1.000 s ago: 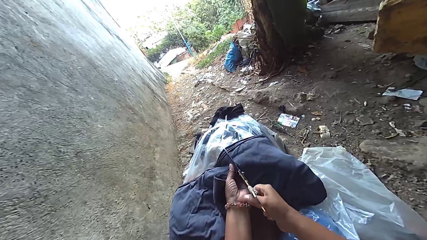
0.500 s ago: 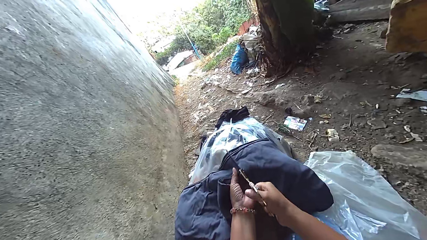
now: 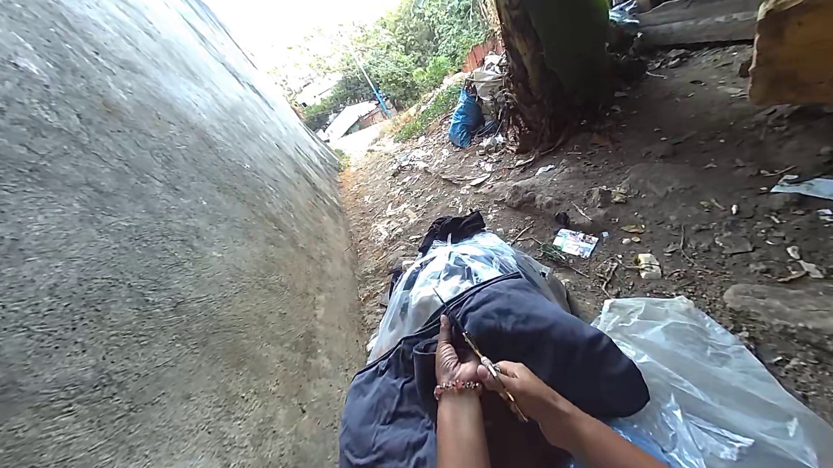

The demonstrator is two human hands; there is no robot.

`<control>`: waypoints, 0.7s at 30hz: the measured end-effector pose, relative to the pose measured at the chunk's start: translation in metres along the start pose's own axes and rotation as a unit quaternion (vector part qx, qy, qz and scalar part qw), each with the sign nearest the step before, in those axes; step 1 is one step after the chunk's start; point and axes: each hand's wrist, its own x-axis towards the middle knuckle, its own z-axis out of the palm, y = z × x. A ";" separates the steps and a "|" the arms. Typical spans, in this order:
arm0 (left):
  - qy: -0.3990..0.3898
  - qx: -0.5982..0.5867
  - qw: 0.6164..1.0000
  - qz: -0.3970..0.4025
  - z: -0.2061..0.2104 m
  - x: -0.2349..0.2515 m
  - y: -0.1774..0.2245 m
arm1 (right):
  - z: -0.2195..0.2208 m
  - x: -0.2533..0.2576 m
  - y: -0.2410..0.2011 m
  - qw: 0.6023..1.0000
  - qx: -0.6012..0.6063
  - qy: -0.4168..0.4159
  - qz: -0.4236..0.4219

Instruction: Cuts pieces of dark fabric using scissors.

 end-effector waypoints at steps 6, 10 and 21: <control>-0.015 -0.004 1.000 -0.005 -0.004 0.005 0.002 | 0.006 0.004 -0.005 1.000 0.020 0.015 -0.005; -0.003 -0.015 1.000 -0.008 -0.005 0.008 0.002 | 0.004 -0.001 0.003 0.999 0.031 0.017 -0.016; -0.021 0.012 1.000 -0.007 -0.005 0.006 0.003 | 0.005 0.016 -0.004 1.000 0.018 0.017 -0.003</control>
